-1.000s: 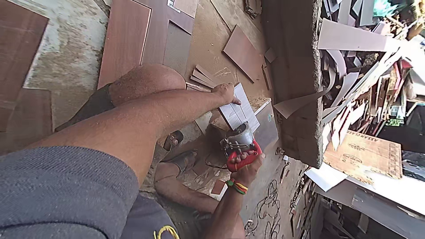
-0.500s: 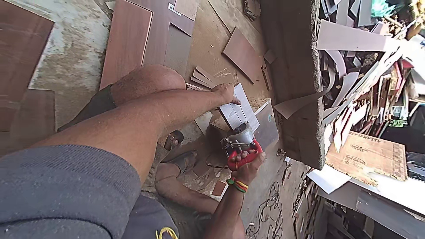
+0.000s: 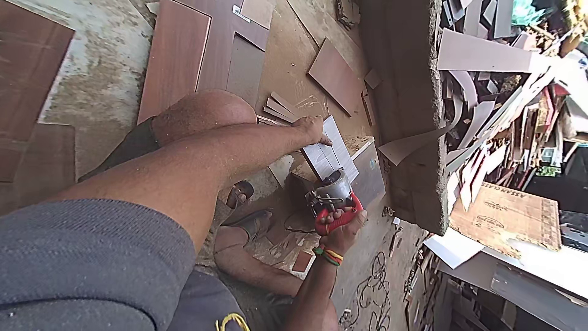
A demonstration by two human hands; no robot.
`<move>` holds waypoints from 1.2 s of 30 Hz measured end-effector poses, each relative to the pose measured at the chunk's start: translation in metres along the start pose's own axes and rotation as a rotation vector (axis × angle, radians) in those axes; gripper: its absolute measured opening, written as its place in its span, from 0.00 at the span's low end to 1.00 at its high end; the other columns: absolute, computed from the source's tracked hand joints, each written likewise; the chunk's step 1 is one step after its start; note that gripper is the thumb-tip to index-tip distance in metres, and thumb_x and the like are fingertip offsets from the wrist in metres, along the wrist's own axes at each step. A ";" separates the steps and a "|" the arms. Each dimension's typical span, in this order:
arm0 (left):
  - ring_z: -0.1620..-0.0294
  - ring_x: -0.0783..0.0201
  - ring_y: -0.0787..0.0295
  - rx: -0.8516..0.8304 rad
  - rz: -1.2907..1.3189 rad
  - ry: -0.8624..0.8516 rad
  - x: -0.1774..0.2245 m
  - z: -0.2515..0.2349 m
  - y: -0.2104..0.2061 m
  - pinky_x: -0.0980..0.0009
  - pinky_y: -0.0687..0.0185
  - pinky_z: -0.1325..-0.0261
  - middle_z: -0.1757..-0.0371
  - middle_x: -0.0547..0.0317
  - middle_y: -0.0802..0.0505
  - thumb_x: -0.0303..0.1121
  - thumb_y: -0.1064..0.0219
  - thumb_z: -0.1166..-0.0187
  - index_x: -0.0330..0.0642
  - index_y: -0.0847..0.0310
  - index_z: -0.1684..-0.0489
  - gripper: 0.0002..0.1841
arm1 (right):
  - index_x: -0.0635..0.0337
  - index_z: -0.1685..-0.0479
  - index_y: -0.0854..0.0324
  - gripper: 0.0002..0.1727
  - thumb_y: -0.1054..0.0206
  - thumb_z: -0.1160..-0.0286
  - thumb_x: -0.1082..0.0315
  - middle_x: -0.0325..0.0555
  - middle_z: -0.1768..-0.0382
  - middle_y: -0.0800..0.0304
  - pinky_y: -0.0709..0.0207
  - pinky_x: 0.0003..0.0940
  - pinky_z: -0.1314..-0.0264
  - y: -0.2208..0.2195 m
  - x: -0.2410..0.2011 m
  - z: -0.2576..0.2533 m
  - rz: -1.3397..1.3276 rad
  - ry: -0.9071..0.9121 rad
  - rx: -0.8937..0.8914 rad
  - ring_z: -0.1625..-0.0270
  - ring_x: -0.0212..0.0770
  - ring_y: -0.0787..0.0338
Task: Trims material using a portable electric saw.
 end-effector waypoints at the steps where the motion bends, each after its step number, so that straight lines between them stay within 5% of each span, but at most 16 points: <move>1: 0.34 0.38 0.13 0.000 -0.002 0.000 0.000 0.000 0.000 0.36 0.18 0.36 0.39 0.36 0.12 0.67 0.23 0.34 0.34 0.25 0.31 0.45 | 0.54 0.65 0.28 0.37 0.73 0.08 0.36 0.35 0.92 0.27 0.21 0.35 0.91 0.000 0.000 0.000 0.003 0.001 0.003 0.93 0.35 0.23; 26: 0.33 0.38 0.13 -0.002 -0.012 0.028 0.003 0.002 0.001 0.34 0.18 0.37 0.37 0.35 0.12 0.67 0.23 0.34 0.35 0.25 0.31 0.45 | 0.53 0.67 0.28 0.37 0.72 0.08 0.35 0.35 0.91 0.25 0.20 0.36 0.90 0.003 0.003 -0.002 -0.019 -0.010 0.005 0.92 0.36 0.21; 36: 0.32 0.36 0.14 0.000 -0.002 0.020 0.002 0.004 -0.002 0.33 0.19 0.34 0.32 0.34 0.14 0.64 0.18 0.39 0.34 0.32 0.22 0.51 | 0.54 0.61 0.27 0.38 0.74 0.09 0.34 0.35 0.90 0.23 0.20 0.33 0.90 0.014 0.010 0.026 -0.077 -0.047 -0.046 0.91 0.34 0.20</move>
Point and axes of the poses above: each hand's wrist, its own z-axis away from the middle knuckle, its own y-axis out of the back of the hand, x = y × z, the point moved 4 cm from there along -z, towards the middle knuckle
